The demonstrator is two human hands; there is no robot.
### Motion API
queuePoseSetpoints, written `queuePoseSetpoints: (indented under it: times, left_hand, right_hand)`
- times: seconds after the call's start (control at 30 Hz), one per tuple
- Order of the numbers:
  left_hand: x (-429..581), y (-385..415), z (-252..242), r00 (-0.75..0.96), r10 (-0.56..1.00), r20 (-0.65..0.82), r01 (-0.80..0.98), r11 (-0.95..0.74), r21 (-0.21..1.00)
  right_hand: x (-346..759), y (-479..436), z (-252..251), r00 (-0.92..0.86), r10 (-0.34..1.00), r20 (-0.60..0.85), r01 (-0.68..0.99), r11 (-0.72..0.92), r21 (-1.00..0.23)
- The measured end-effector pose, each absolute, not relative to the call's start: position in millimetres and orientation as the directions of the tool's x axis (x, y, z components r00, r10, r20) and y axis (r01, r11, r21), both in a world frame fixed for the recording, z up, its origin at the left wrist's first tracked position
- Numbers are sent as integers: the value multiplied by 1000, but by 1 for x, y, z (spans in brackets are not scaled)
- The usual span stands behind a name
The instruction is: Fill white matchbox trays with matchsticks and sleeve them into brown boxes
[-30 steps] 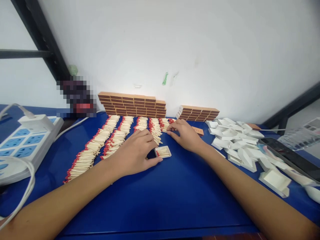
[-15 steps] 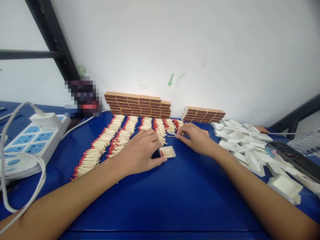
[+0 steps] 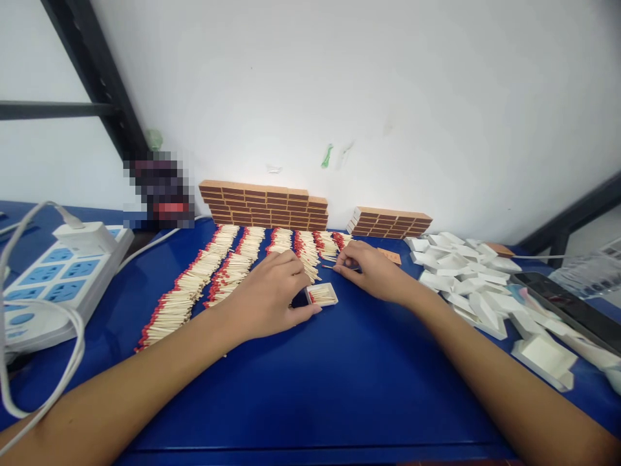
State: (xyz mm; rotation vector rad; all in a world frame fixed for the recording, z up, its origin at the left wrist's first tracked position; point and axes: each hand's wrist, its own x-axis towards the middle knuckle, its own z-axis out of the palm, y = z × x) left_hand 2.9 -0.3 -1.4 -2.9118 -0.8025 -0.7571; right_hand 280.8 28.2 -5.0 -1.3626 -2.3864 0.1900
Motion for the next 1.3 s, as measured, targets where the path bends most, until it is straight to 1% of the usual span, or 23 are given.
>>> queuePoseSetpoints:
  times: [0.17, 0.27, 0.5, 0.8, 1.07, 1.17, 1.3]
  left_hand:
    - [3, -1, -2, 747, 471, 470, 480, -870, 109]
    - [2, -1, -2, 748, 475, 464, 482, -869, 111]
    - [3, 0, -1, 746, 471, 471, 478, -871, 114]
    - [3, -1, 0, 748, 487, 452, 492, -863, 115]
    - [3, 0, -1, 748, 473, 465, 484, -869, 104]
    - [3, 0, -1, 745, 474, 470, 486, -868, 105]
    - [3, 0, 0, 734, 487, 473, 499, -860, 111]
  right_hand:
    - [282, 31, -8, -419, 854, 309, 815, 504, -287]
    - [281, 32, -9, -421, 852, 311, 812, 507, -290]
    - [281, 32, -11, -397, 856, 331, 806, 498, -321]
    - [282, 33, -8, -402, 873, 276, 813, 479, -330]
    - [281, 33, -8, -392, 887, 244, 824, 457, -336]
    - [283, 29, -1, -391, 881, 267, 819, 465, -336]
    - [273, 11, 13, -428, 859, 282, 776, 509, -372]
